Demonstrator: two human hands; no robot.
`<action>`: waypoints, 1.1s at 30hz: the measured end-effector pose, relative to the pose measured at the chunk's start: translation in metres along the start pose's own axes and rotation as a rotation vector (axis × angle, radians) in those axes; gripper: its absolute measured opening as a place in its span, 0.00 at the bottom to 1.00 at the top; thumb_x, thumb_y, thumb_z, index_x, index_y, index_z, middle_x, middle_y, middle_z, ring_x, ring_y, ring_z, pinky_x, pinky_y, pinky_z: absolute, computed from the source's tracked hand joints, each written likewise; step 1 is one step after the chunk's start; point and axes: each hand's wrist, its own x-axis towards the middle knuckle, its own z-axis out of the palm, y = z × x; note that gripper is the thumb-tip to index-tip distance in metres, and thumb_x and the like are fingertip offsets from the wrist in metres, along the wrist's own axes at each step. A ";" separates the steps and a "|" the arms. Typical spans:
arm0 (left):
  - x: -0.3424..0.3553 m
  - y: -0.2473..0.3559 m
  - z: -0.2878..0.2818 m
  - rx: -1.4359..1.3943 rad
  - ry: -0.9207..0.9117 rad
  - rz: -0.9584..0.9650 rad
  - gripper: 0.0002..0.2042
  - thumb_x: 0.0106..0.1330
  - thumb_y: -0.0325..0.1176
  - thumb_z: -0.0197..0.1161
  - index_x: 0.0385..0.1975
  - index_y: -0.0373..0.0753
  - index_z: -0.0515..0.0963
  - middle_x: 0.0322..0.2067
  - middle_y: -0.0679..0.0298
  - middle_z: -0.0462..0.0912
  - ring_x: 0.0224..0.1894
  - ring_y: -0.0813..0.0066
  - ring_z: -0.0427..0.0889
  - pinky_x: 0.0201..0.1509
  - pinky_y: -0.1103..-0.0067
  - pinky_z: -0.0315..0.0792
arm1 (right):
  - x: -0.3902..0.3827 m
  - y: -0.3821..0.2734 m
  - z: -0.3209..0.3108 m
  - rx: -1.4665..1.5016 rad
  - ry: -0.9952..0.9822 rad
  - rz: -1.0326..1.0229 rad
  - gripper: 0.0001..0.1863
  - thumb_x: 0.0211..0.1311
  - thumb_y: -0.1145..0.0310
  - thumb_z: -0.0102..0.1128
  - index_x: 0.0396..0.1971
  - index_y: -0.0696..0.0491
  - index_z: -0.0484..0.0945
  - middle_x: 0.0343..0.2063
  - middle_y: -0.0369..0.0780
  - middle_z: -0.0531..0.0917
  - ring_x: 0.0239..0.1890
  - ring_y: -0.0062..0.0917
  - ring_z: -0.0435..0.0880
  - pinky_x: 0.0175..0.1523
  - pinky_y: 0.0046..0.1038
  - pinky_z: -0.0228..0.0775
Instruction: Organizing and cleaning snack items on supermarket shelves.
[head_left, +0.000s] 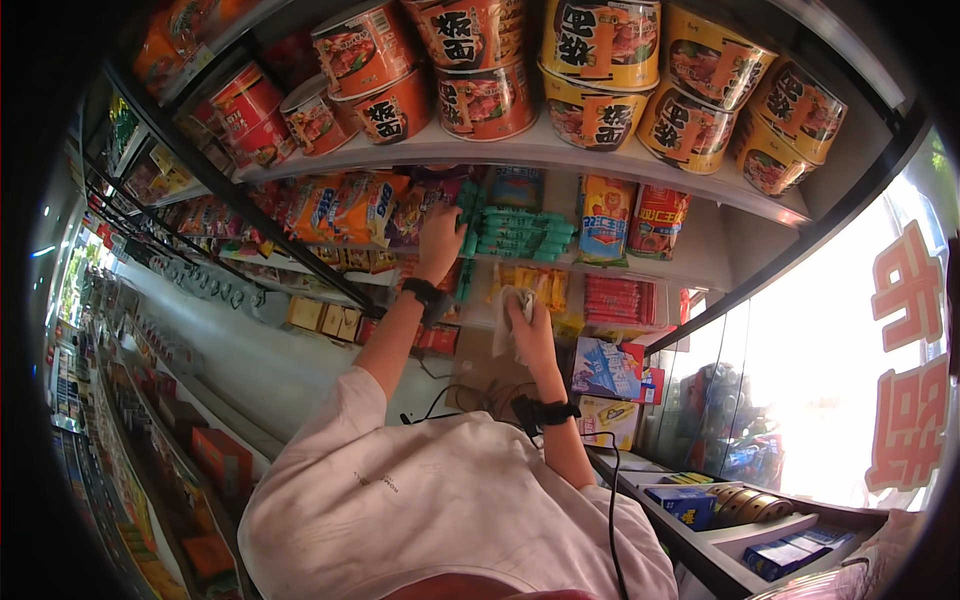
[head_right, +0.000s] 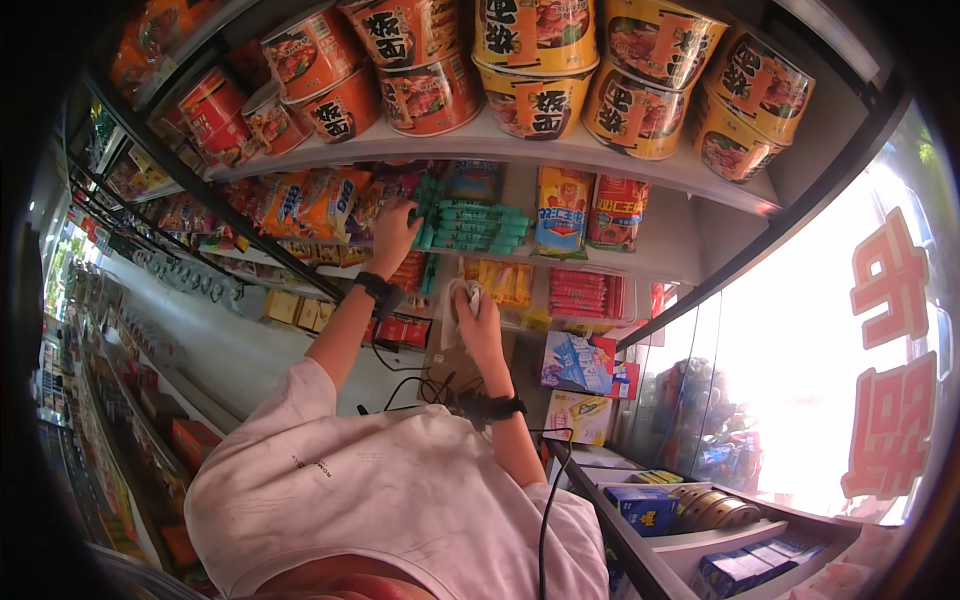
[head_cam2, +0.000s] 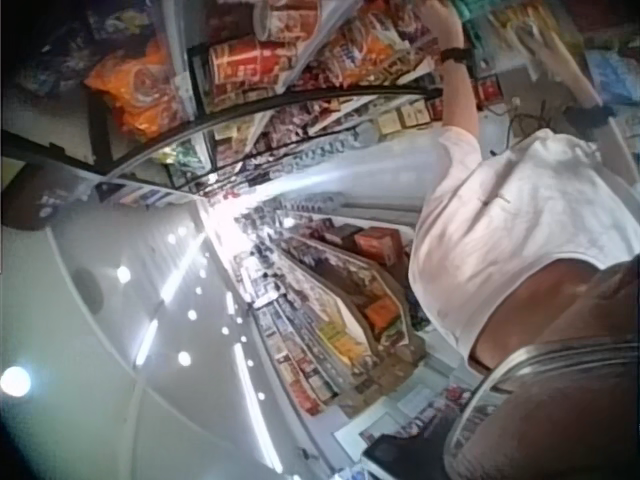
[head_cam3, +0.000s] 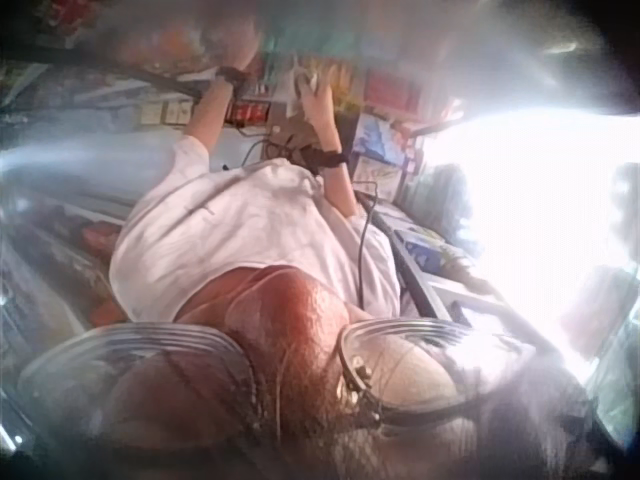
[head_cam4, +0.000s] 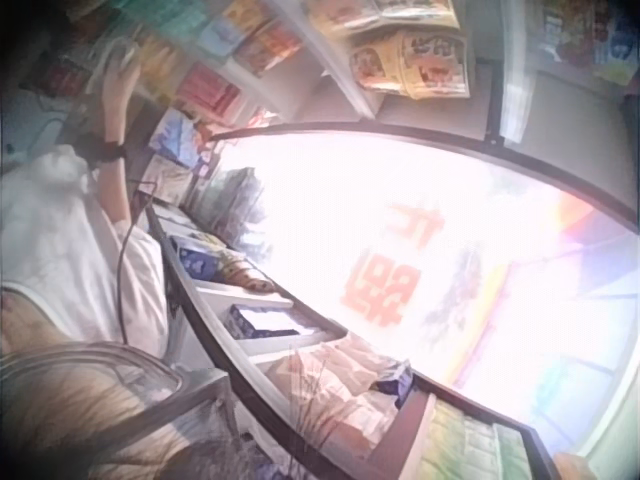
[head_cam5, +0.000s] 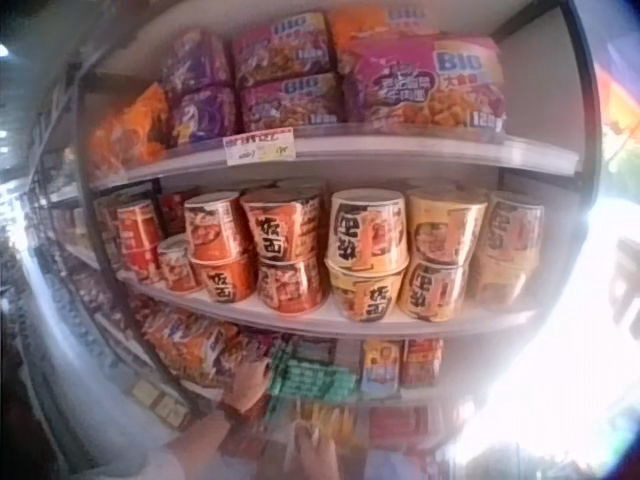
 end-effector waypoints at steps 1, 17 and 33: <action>-0.001 -0.001 -0.001 -0.016 -0.048 0.009 0.15 0.64 0.33 0.65 0.48 0.34 0.78 0.42 0.53 0.77 0.42 0.54 0.79 0.43 0.63 0.78 | -0.003 -0.001 0.002 -0.002 0.011 -0.003 0.18 0.66 0.59 0.57 0.30 0.61 0.73 0.18 0.43 0.74 0.22 0.28 0.72 0.30 0.34 0.64; -0.122 -0.036 -0.138 -1.099 -0.852 -0.070 0.17 0.67 0.32 0.65 0.52 0.31 0.76 0.42 0.63 0.83 0.43 0.79 0.81 0.46 0.80 0.76 | -0.071 -0.044 0.090 0.466 -0.118 0.125 0.15 0.68 0.71 0.50 0.52 0.57 0.73 0.44 0.36 0.79 0.45 0.19 0.77 0.49 0.22 0.70; -0.185 -0.099 -0.167 -1.425 -0.849 -0.155 0.23 0.70 0.30 0.55 0.65 0.44 0.67 0.57 0.64 0.73 0.44 0.84 0.74 0.45 0.84 0.69 | -0.134 -0.036 0.152 -0.013 0.128 -0.094 0.11 0.70 0.66 0.58 0.45 0.58 0.75 0.35 0.32 0.80 0.38 0.10 0.75 0.43 0.16 0.67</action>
